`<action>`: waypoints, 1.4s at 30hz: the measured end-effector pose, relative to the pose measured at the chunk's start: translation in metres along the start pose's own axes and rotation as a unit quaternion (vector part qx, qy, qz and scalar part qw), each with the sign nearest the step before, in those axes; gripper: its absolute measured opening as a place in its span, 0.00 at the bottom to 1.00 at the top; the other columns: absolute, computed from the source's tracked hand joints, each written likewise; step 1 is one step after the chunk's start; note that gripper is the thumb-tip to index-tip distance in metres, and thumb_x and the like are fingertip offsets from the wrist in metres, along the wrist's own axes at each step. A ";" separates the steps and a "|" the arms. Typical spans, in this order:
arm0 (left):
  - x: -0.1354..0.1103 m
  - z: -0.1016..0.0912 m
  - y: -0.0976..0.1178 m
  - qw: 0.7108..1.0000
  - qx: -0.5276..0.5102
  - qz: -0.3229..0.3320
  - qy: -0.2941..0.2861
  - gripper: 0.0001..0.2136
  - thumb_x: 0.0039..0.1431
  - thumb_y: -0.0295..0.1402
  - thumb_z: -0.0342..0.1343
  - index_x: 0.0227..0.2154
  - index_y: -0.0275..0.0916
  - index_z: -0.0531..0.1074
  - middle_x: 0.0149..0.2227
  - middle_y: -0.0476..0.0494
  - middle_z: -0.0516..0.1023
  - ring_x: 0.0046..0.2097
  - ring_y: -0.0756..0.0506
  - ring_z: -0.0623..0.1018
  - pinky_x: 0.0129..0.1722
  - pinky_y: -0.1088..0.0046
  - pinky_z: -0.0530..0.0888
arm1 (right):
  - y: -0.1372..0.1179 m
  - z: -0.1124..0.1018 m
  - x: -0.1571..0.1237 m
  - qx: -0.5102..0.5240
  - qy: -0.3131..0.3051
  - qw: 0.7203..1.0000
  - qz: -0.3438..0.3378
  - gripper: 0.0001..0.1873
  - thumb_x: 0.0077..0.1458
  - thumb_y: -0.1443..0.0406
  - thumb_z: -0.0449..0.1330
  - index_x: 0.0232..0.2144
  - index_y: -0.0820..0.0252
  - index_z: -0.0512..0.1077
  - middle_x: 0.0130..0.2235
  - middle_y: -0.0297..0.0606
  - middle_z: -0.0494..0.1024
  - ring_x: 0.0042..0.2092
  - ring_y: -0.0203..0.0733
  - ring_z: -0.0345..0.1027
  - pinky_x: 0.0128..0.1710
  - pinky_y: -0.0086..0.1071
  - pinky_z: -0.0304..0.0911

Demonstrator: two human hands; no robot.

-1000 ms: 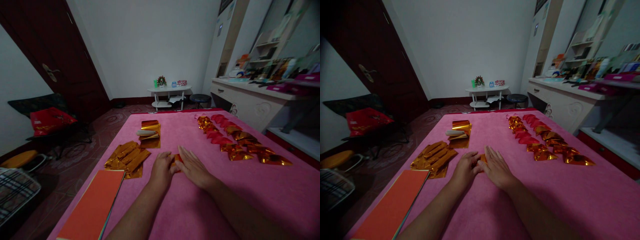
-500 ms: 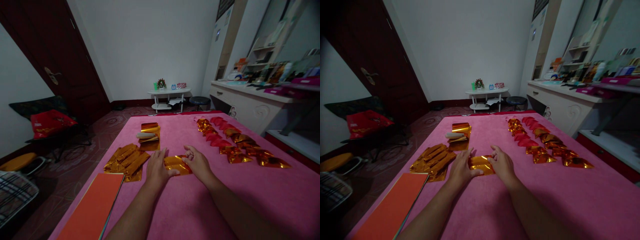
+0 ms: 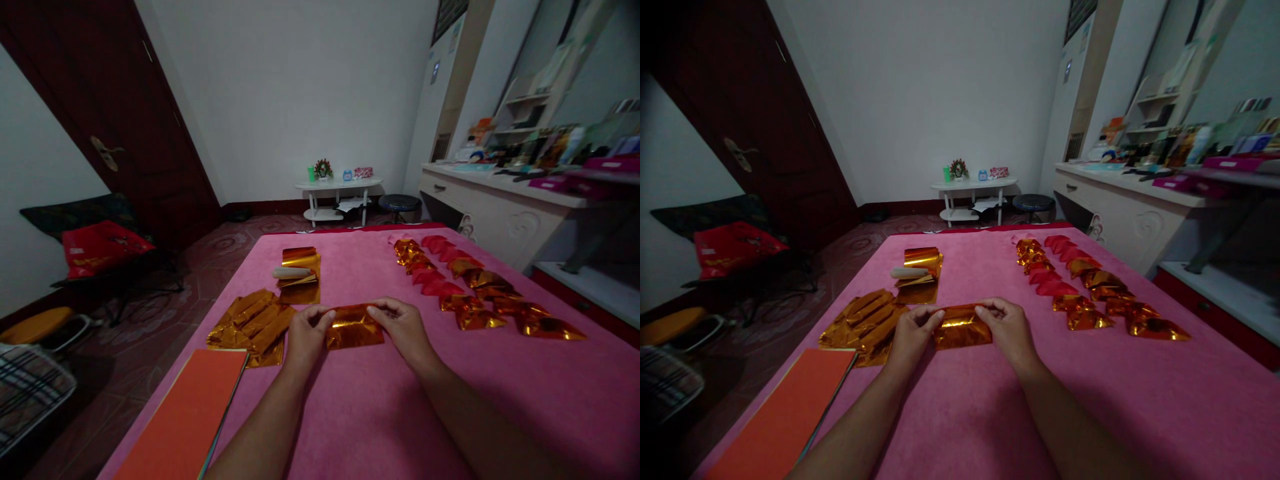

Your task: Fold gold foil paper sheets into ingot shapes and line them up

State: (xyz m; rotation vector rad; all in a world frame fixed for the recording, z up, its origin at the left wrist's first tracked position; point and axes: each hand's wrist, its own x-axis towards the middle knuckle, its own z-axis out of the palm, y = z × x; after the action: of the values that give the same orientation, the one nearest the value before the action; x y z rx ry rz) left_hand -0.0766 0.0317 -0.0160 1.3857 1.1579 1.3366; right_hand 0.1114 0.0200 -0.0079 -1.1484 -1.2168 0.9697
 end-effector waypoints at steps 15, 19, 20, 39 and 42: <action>0.001 -0.003 0.005 0.998 0.000 0.049 0.046 0.05 0.50 0.32 0.60 0.28 0.36 0.77 0.27 0.48 0.77 0.30 0.49 0.74 0.32 0.75 0.70 | -0.005 -0.002 -0.001 -0.094 0.063 0.985 -0.132 0.09 0.51 0.60 0.61 0.29 0.60 0.77 0.31 0.37 0.76 0.34 0.40 0.69 0.34 0.31 0.64; 0.000 -0.005 0.015 0.984 0.057 0.163 0.050 0.03 0.51 0.27 0.57 0.27 0.38 0.77 0.33 0.46 0.76 0.38 0.47 0.75 0.41 0.71 0.71 | -0.011 -0.004 -0.002 -0.125 0.064 0.966 -0.218 0.05 0.52 0.65 0.61 0.30 0.57 0.77 0.33 0.37 0.77 0.37 0.41 0.70 0.39 0.33 0.66; -0.001 -0.006 0.017 0.980 0.063 0.179 0.051 0.04 0.51 0.26 0.57 0.27 0.38 0.77 0.35 0.45 0.76 0.41 0.47 0.75 0.44 0.70 0.71 | -0.013 -0.005 -0.002 -0.128 0.062 0.961 -0.235 0.04 0.52 0.66 0.60 0.30 0.57 0.77 0.34 0.37 0.77 0.38 0.41 0.71 0.40 0.34 0.66; -0.001 -0.011 0.005 0.939 0.270 0.196 -0.084 0.17 0.41 0.13 0.45 0.23 0.37 0.75 0.29 0.46 0.78 0.35 0.48 0.76 0.38 0.72 0.72 | 0.006 -0.021 0.010 -0.352 -0.116 0.897 -0.242 0.13 0.42 0.78 0.56 0.21 0.56 0.74 0.37 0.36 0.77 0.42 0.42 0.69 0.43 0.39 0.63; -0.003 -0.009 0.008 0.936 0.272 0.211 -0.076 0.17 0.46 0.14 0.48 0.30 0.38 0.77 0.39 0.43 0.79 0.43 0.46 0.76 0.46 0.69 0.71 | 0.005 -0.020 0.009 -0.357 -0.118 0.896 -0.237 0.13 0.41 0.78 0.55 0.21 0.57 0.73 0.37 0.36 0.77 0.41 0.42 0.69 0.43 0.38 0.63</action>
State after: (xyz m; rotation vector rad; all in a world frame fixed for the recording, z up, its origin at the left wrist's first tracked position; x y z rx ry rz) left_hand -0.0847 0.0273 -0.0081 2.2004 1.2197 1.2007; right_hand 0.1324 0.0272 -0.0113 -1.2044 -2.0363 0.2766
